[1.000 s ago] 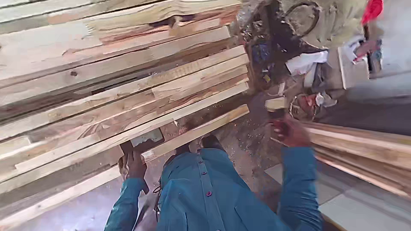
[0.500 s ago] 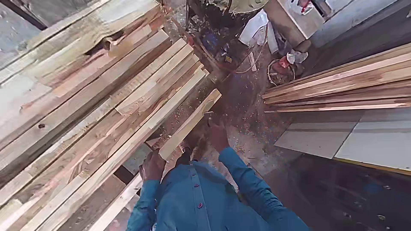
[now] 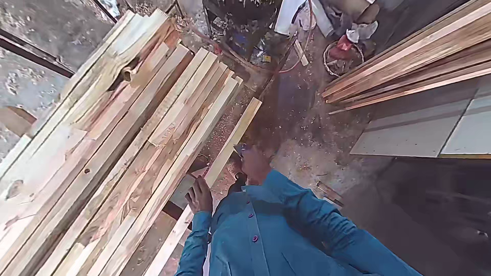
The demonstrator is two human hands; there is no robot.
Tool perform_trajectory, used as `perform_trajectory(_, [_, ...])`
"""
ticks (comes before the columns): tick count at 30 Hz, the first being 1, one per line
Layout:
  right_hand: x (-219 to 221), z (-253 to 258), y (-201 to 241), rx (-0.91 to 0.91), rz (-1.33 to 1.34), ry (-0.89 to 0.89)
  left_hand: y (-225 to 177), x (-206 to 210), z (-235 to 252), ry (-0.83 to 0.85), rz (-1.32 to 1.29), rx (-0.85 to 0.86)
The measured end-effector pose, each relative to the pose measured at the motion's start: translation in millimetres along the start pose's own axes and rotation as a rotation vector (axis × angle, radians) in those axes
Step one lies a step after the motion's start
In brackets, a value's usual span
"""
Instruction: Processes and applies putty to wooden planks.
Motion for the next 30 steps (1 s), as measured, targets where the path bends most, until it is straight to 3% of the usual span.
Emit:
perform_trajectory(4, [-13.3, 0.8, -67.3, -0.16, 0.502, -0.112, 1.3, -32.6, 20.5, 0.434, -0.249, -0.156])
perform_trajectory(7, [-21.6, 4.7, -96.6, -0.193, 0.875, -0.108, 9.4, -48.6, 32.2, 0.538, -0.385, -0.123])
perform_trajectory(11, [-17.4, 13.3, -106.2, -0.235, 1.033, -0.147, 34.1, -44.1, 42.8, 0.734, -0.634, -0.091])
perform_trajectory(13, [-22.1, 21.6, -105.8, -0.211, 0.925, -0.214, 21.3, -36.7, 45.4, 0.719, -0.59, -0.14])
perform_trajectory(16, [-24.1, 50.4, -113.8, -0.16, 0.45, -0.397, 10.7, -21.2, 43.5, 0.684, -0.544, -0.153])
perform_trajectory(19, [-28.1, 79.3, -103.7, -0.081, 0.204, -0.451, 19.0, -14.1, 51.7, 0.766, -0.569, -0.184])
perform_trajectory(21, [-10.1, 82.5, -92.5, 0.0, 0.122, -0.399, 23.7, -12.9, 53.0, 0.838, -0.583, -0.152])
perform_trajectory(24, [16.6, 56.0, -75.4, 0.08, 0.027, -0.311, 24.3, -10.9, 48.8, 0.759, -0.461, -0.143])
perform_trajectory(27, [-18.3, 38.6, -77.0, 0.158, 0.111, -0.279, 11.2, -7.8, 30.0, 0.596, -0.418, -0.218])
perform_trajectory(30, [-44.3, 69.6, -84.9, 0.227, 0.171, -0.347, 4.5, -6.4, 11.8, 0.532, -0.367, -0.226])
Point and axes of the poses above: each hand's wrist, its own z-axis towards the middle knuckle, its own x-axis out of the palm, y = z × x, the point moved 3 cm from there along z, towards the middle knuckle, and after that the axes turned 14 degrees about -z, right-handed, at the moved point
